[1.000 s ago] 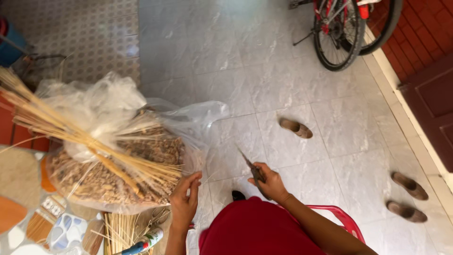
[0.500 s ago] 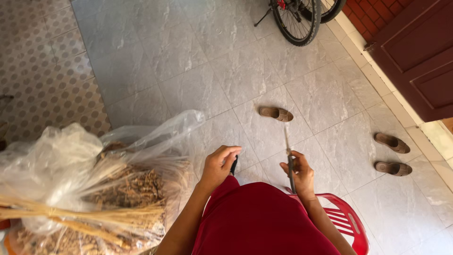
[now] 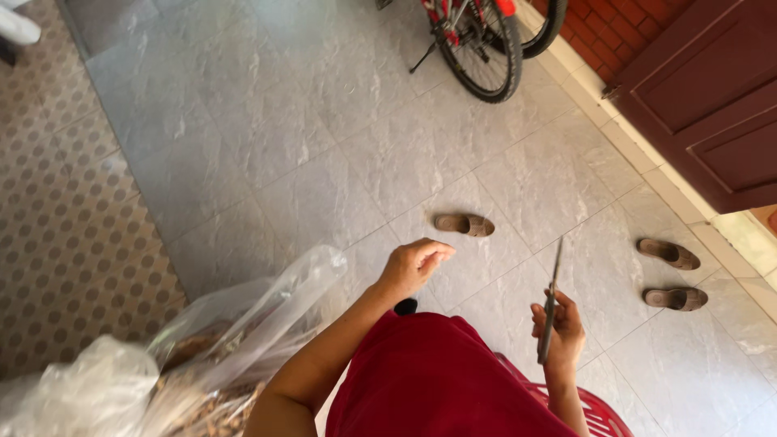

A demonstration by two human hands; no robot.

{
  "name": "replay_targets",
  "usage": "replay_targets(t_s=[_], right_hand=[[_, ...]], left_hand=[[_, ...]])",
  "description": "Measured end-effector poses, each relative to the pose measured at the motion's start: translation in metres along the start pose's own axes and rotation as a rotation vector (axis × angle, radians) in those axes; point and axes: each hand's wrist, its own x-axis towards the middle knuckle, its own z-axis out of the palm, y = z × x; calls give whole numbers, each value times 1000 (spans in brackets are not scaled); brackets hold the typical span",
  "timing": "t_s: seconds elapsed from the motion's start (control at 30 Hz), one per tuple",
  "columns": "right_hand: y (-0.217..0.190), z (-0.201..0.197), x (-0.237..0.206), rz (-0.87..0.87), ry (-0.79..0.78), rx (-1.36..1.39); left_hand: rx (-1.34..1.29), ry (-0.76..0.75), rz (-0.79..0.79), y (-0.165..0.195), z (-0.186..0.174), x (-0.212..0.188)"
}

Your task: The person uses a blowtorch to heat a thin bamboo stick, then retrieves a knife and scissors from a nearby kitchen area. They return to the workbench and use the knife to split and sharpen the bamboo stick, preparing it for assembly.

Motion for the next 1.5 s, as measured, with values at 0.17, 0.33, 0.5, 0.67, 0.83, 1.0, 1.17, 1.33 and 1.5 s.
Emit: replay_targets(t_s=[0.17,0.33,0.5,0.67,0.83,1.0,1.17,1.33,1.5], right_hand=[[-2,-50,24,4,138,65],[17,-119,62,-96,248,152],[44,-209,119,-37,270,200],[51,-313,173,-78,277,136],[54,-392,225,-122,346,197],[74,-467,256,-69,459,199],[109,-552,297,153,630,274],[137,-653,325,236,745,181],[176,-739,325,235,910,267]], left_hand=[[-89,-195,48,12,69,75],[-123,-365,114,41,168,138],[-104,-472,150,71,283,199],[-127,-496,232,107,393,252],[-157,-551,248,133,484,291],[-191,-673,290,154,586,331],[-235,-806,310,185,703,381],[-258,-936,341,240,837,432],[-274,-1078,414,292,966,444]])
